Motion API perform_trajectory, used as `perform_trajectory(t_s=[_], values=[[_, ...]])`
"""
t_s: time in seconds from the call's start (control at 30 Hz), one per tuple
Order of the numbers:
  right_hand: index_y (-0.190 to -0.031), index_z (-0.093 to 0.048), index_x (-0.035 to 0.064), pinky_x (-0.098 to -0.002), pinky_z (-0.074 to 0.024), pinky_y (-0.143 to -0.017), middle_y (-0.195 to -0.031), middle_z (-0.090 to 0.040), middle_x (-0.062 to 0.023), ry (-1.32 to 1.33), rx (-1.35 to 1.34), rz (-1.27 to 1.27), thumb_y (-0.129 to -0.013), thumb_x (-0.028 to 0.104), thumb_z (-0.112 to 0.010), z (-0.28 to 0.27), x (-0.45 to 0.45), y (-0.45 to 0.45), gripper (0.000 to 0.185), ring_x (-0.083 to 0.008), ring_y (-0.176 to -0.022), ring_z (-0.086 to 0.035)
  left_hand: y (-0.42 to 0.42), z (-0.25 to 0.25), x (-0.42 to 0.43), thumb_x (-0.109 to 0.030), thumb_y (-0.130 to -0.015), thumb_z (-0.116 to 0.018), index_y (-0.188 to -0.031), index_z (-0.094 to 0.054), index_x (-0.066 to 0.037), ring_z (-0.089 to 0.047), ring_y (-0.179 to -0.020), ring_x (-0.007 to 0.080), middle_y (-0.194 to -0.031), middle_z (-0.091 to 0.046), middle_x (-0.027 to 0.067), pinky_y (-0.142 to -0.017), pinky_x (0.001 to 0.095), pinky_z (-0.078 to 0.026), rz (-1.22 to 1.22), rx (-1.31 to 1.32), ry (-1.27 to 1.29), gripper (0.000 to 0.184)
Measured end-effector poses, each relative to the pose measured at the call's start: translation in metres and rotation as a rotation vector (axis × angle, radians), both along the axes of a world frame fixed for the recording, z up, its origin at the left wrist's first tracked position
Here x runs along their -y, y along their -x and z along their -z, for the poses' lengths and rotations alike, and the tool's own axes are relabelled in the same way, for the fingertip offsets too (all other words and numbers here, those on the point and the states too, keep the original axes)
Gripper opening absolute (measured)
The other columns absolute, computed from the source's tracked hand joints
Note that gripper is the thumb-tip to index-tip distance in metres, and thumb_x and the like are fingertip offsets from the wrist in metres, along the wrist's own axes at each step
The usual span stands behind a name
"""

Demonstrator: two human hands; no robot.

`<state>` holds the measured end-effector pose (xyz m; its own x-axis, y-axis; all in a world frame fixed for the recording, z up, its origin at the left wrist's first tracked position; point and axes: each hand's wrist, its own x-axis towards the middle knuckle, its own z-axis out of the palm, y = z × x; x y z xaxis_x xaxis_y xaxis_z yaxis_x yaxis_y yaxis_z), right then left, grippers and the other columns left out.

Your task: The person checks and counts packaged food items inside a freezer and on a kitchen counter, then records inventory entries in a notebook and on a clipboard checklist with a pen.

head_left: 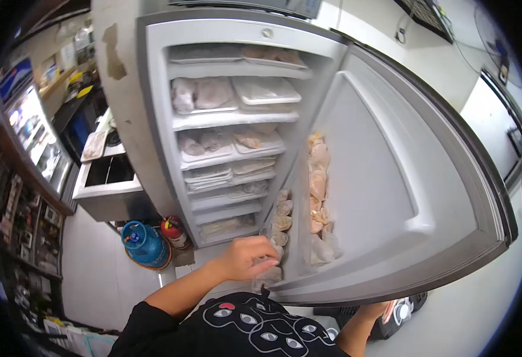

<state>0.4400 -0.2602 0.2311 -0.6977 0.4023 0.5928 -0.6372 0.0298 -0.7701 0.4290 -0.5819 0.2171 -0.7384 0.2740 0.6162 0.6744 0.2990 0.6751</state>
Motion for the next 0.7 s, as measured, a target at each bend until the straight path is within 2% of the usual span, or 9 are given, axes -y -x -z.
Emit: perform_trajectory(t_s=[0.13, 0.2, 0.23, 0.4, 0.5, 0.63, 0.7], values=[[-0.107, -0.045, 0.0047, -0.0285, -0.0449, -0.073, -0.093, -0.053, -0.0054, -0.203, 0.061, 0.284, -0.087, 0.017, -0.052, 0.01, -0.049, -0.001, 0.025, -0.0152, -0.083, -0.054, 0.037, -0.012, 0.001, -0.007, -0.075, -0.065, -0.085, -0.063, -0.005, -0.059, -0.074, 0.0253, -0.081, -0.06, 0.0099, -0.066, 0.0313, -0.047, -0.046, 0.018, 0.054, 0.011], [-0.106, -0.045, 0.0047, -0.0279, -0.0451, -0.072, -0.093, -0.053, -0.0049, -0.082, 0.045, 0.234, -0.088, 0.017, -0.049, -0.001, -0.056, 0.001, 0.022, -0.0147, -0.082, -0.054, 0.058, -0.017, 0.001, -0.006, -0.073, -0.065, -0.087, -0.063, -0.005, -0.058, -0.081, 0.026, -0.087, -0.06, 0.0098, -0.072, 0.033, -0.047, -0.111, -0.063, 0.141, 0.014], [-0.105, -0.045, 0.0053, -0.0276, -0.0447, -0.071, -0.092, -0.053, -0.0043, 0.19, -0.005, 0.075, -0.089, 0.016, -0.048, -0.01, -0.05, 0.005, 0.019, -0.0143, -0.081, -0.053, 0.072, -0.02, 0.001, -0.006, -0.073, -0.064, -0.087, -0.063, -0.006, -0.057, -0.082, 0.0263, -0.088, -0.06, 0.009, -0.073, 0.0335, -0.046, -0.129, -0.108, 0.184, 0.014], [-0.102, -0.045, 0.0082, -0.0267, -0.0441, -0.071, -0.09, -0.051, -0.0023, 0.205, 0.002, 0.21, -0.09, 0.015, -0.048, 0.023, -0.084, 0.034, 0.014, -0.0119, -0.081, -0.052, 0.159, -0.044, 0.004, -0.003, -0.07, -0.063, -0.09, -0.063, -0.006, -0.054, -0.092, 0.0272, -0.098, -0.058, 0.0093, -0.079, 0.0354, -0.045, -0.173, -0.243, 0.357, 0.021], [-0.103, -0.045, 0.0085, -0.026, -0.0442, -0.071, -0.091, -0.052, -0.0027, 0.279, 0.008, 0.343, -0.09, 0.017, -0.049, 0.03, -0.086, 0.046, 0.016, -0.012, -0.083, -0.052, 0.217, -0.06, -0.003, -0.003, -0.071, -0.062, -0.094, -0.062, -0.007, -0.053, -0.093, 0.0278, -0.098, -0.058, 0.0093, -0.082, 0.0359, -0.044, -0.127, -0.273, 0.445, 0.023], [-0.118, -0.04, 0.006, -0.0277, -0.0421, -0.079, -0.101, -0.05, -0.0039, 0.297, 0.023, 0.373, -0.088, 0.019, -0.051, 0.041, -0.094, 0.049, 0.035, -0.0133, -0.092, -0.05, 0.291, -0.069, -0.018, -0.01, -0.07, -0.067, -0.098, -0.061, -0.008, -0.052, -0.096, 0.0286, -0.099, -0.058, 0.0095, -0.083, 0.037, -0.043, 0.018, -0.362, 0.465, 0.029], [-0.118, -0.039, 0.0063, -0.0288, -0.0432, -0.079, -0.102, -0.05, -0.0045, 0.335, 0.034, 0.497, -0.088, 0.019, -0.051, 0.051, -0.079, 0.056, 0.035, -0.0141, -0.091, -0.051, 0.323, -0.068, -0.021, -0.016, -0.068, -0.071, -0.1, -0.06, -0.008, -0.053, -0.095, 0.0289, -0.098, -0.058, 0.0095, -0.082, 0.0373, -0.044, 0.125, -0.377, 0.474, 0.035]])
